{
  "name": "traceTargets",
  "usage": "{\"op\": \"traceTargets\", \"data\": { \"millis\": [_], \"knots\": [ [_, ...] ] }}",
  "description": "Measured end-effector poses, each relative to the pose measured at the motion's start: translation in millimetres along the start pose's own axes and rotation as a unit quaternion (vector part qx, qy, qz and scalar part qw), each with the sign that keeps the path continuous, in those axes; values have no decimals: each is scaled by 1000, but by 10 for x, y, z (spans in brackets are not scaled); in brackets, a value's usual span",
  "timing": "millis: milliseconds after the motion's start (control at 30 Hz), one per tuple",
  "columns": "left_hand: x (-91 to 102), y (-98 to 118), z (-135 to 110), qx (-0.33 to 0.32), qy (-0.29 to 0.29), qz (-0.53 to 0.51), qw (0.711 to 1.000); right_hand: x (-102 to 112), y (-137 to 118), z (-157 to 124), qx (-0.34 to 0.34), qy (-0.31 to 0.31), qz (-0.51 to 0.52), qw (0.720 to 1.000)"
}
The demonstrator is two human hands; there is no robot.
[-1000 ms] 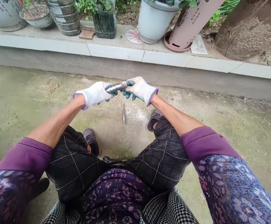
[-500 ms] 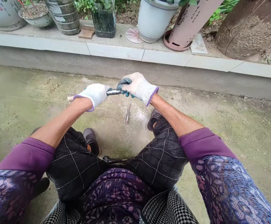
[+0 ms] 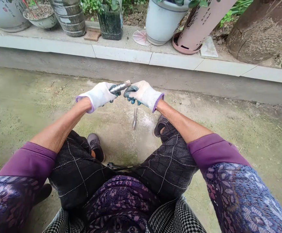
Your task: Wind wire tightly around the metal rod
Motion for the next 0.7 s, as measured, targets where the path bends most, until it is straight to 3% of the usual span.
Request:
{"op": "traceTargets", "data": {
  "millis": [200,367,533,700],
  "knots": [
    [-87,-143,97,62,12,131,989,-133,-205,-194,24,-29,-46,998],
    [-195,-93,85,33,-9,192,981,-10,-269,-156,47,2,-67,997],
    [-184,62,-5,-17,-39,166,985,145,-148,5,31,30,-53,998],
    [-84,90,-25,-48,-6,59,997,152,-11,99,-7,28,24,999]
  ]
}}
Point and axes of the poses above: each hand's wrist, its own z-axis towards the middle knuckle, its own x-axis out of the back of the hand, y = z × x, the point moved 4 cm from there along z, towards the middle knuckle, and after that the axes turned 8 degrees about z, right-handed, at the moved point
